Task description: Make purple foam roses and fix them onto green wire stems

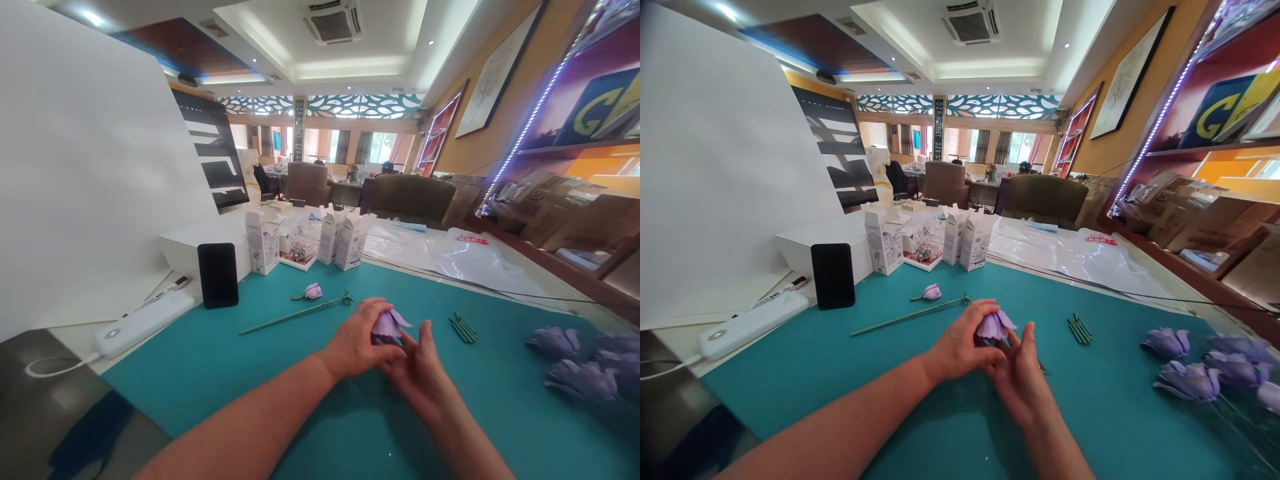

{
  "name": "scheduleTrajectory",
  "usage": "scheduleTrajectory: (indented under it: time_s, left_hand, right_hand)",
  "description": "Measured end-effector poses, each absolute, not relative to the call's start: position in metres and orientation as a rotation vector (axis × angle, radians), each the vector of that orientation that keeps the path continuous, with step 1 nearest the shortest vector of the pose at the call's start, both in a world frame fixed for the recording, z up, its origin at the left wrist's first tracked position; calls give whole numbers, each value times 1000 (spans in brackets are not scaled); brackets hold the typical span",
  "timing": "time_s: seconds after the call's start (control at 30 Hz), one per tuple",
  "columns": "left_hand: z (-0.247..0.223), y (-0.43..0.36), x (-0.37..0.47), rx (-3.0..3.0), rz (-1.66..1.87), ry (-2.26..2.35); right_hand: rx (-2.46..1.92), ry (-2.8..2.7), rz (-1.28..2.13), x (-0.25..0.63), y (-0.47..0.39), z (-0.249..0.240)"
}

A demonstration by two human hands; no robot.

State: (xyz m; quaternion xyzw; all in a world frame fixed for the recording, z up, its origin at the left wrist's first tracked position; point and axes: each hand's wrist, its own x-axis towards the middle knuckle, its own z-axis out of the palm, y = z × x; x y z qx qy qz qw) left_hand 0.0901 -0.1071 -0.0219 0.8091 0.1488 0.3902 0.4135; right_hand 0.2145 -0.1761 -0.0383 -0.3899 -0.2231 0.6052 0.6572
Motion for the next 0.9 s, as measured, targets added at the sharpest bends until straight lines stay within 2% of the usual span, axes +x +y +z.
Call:
scheduleTrajectory:
  time_s: [0.2, 0.37, 0.43, 0.53, 0.9]
  left_hand:
    - [-11, -112, 83, 2178, 967, 307]
    - [-1, -72, 75, 2103, 1175, 797]
    - [0, -53, 75, 2262, 989, 1046]
    - [-2, -34, 79, 2545, 512, 1318]
    - [-20, -18, 106, 2716, 88, 1518]
  right_hand:
    - [-898, -513, 1289, 215, -179, -33]
    - [-825, -439, 1309, 222, -176, -33]
    - [-816, -404, 1301, 224, -175, -32]
    - [-798, -331, 1229, 227, -174, -32]
    - [-734, -237, 1156, 234, -175, -21]
